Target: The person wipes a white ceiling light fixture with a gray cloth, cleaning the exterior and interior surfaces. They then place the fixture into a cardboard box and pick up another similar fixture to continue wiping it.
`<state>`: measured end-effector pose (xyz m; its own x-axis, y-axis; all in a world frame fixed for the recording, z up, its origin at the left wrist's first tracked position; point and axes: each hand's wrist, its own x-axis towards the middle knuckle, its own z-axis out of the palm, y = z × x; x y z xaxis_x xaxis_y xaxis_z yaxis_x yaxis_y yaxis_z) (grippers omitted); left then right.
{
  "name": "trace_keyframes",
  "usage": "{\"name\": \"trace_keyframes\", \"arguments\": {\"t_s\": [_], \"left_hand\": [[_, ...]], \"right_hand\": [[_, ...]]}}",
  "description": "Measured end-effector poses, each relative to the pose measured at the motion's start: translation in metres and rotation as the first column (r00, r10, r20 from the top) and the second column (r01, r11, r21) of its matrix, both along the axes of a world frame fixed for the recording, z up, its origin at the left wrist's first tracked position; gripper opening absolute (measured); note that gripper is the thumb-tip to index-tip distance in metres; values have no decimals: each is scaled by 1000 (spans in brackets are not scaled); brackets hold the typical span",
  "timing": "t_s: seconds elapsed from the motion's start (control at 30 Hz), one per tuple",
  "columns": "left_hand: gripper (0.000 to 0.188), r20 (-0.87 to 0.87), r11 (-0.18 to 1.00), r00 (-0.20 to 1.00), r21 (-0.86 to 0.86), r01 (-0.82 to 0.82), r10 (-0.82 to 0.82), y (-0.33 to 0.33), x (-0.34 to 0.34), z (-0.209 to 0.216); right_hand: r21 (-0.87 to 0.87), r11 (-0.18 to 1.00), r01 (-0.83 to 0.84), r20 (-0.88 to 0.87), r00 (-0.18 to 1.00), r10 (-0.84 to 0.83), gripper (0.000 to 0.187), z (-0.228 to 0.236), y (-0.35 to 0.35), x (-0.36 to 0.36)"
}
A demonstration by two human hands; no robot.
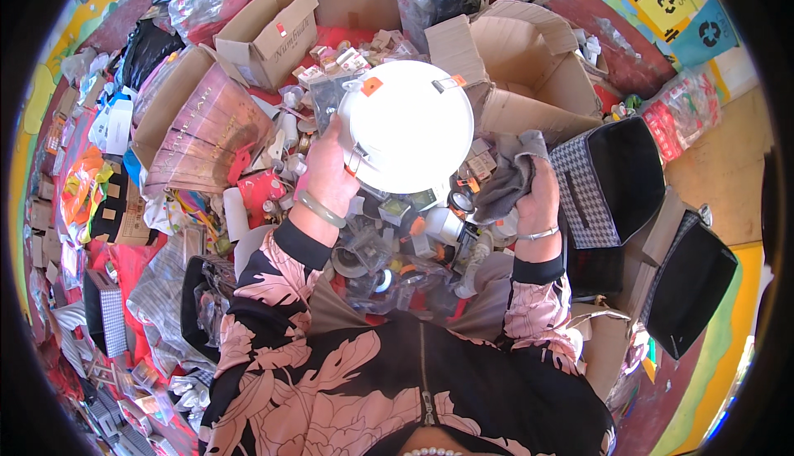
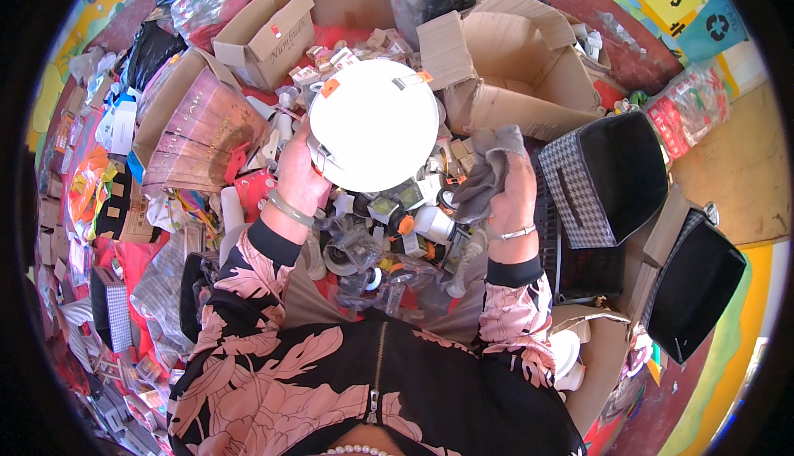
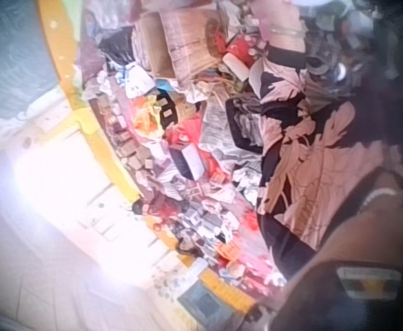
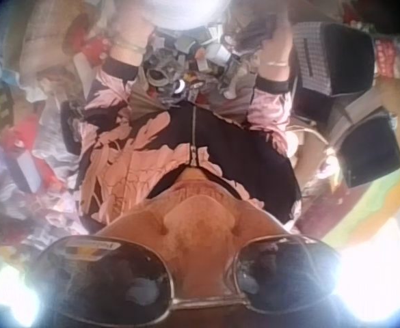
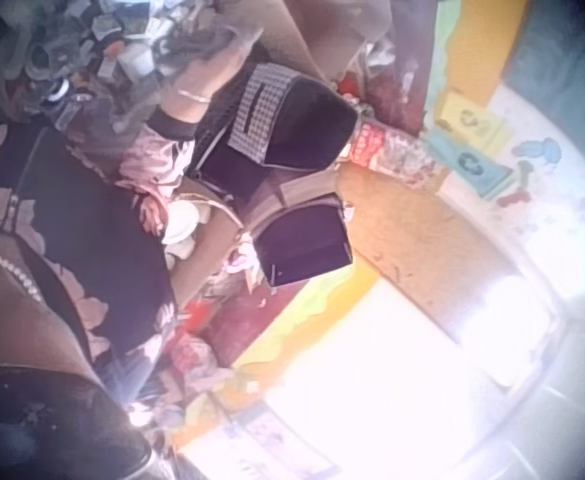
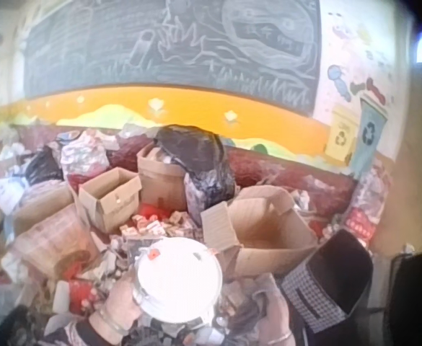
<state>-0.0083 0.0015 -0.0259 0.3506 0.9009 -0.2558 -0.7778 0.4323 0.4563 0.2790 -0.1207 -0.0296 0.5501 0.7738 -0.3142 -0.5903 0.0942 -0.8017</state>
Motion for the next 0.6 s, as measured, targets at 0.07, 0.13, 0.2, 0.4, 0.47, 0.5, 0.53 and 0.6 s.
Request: {"name": "trace_keyframes", "arguments": {"t_s": [0.07,0.13,0.2,0.4,0.47,0.5,0.53,0.6], "left_hand": [[36,9,1000,1000,-23,-11,11,6,-2,-10],[35,25,999,1000,-32,-5,6,8,0,-13],[35,34,1000,999,-16,-9,9,8,2,-11],[38,80,990,996,139,28,-39,-6,8,19],[38,61,981,997,191,29,-42,-7,8,17],[39,46,980,998,197,30,-40,-8,9,17],[39,28,979,999,199,35,-41,-10,11,18],[37,6,988,999,151,40,-41,-18,17,21]], "right_hand": [[63,998,-18,-57,998,22,26,15,0,-25],[122,991,-55,-139,988,72,30,21,-2,-36],[265,953,-147,-112,977,181,49,4,1,-31],[446,808,-386,13,905,425,86,22,-7,-51],[445,789,-423,41,890,454,88,28,-10,-59],[451,780,-434,54,885,462,87,29,-10,-60],[455,773,-441,62,882,467,87,29,-12,-63],[401,839,-367,30,921,388,65,23,-12,-67]]}}
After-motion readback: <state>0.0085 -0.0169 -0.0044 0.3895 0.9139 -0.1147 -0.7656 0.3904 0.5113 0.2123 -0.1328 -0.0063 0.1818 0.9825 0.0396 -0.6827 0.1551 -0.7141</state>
